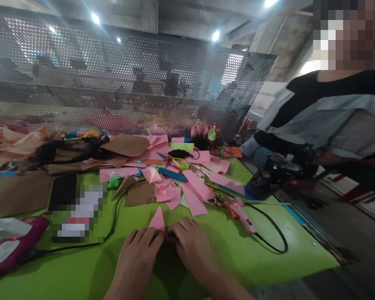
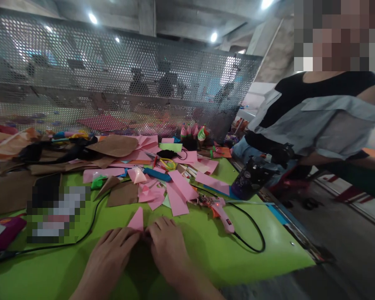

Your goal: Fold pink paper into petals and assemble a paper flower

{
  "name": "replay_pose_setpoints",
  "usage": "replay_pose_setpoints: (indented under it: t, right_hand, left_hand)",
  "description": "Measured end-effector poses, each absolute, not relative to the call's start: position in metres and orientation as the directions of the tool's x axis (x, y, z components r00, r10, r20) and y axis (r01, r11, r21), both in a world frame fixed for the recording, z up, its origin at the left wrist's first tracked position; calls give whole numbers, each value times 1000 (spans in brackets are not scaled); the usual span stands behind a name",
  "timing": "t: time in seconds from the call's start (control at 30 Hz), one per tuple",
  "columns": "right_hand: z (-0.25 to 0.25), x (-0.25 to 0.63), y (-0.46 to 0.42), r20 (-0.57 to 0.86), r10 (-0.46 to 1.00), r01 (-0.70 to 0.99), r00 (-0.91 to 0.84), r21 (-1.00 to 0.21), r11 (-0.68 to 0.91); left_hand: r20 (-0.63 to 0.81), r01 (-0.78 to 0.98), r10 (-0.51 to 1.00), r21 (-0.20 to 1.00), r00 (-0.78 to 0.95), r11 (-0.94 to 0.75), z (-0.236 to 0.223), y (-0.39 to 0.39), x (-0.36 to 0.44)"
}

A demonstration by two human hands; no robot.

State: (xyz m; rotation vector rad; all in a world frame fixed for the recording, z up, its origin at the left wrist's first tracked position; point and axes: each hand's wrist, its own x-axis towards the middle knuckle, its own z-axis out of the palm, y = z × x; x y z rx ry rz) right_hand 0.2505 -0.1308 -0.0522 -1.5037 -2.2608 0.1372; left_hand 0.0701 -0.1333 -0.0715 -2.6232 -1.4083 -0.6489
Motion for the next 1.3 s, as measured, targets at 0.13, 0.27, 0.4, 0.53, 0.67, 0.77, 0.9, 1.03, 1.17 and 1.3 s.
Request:
replay_pose_setpoints:
  t: [0.13,0.27,0.4,0.53,0.67,0.77,0.9,1.03,1.17,1.3]
  right_hand:
    - [-53,248,-133,304,885,879,-353,-214,425]
    - [-54,247,-135,306,879,887,-365,-173,428]
    - [-55,247,-135,322,857,882,-402,-117,457]
    - [-53,249,-134,326,815,854,-478,-42,518]
    - [-52,251,-132,290,808,840,-513,-23,542]
    - [-53,253,-130,264,809,835,-525,-23,549]
    - [-51,258,-128,238,843,849,-482,-111,517]
    - [-41,264,-131,238,902,817,-360,-385,428]
    - [-37,266,-137,265,899,783,-350,-444,436]
    - [-41,261,-144,253,874,798,-414,-361,482]
  left_hand:
    - [436,792,728,56,529,-608,-81,-140,63]
    - [441,810,741,51,506,-584,-84,-146,60]
    - [455,820,753,82,475,-567,-87,-147,61]
    - [452,817,756,95,474,-569,-87,-146,63]
    - [428,827,767,75,478,-558,-83,-145,64]
    - [428,826,761,56,488,-561,-81,-144,64]
    - [440,803,717,-16,540,-596,-82,-139,60]
    - [416,784,700,-55,581,-618,-82,-134,58]
    - [418,804,724,-25,548,-594,-80,-131,64]
    - [442,824,740,3,507,-566,-81,-128,69]
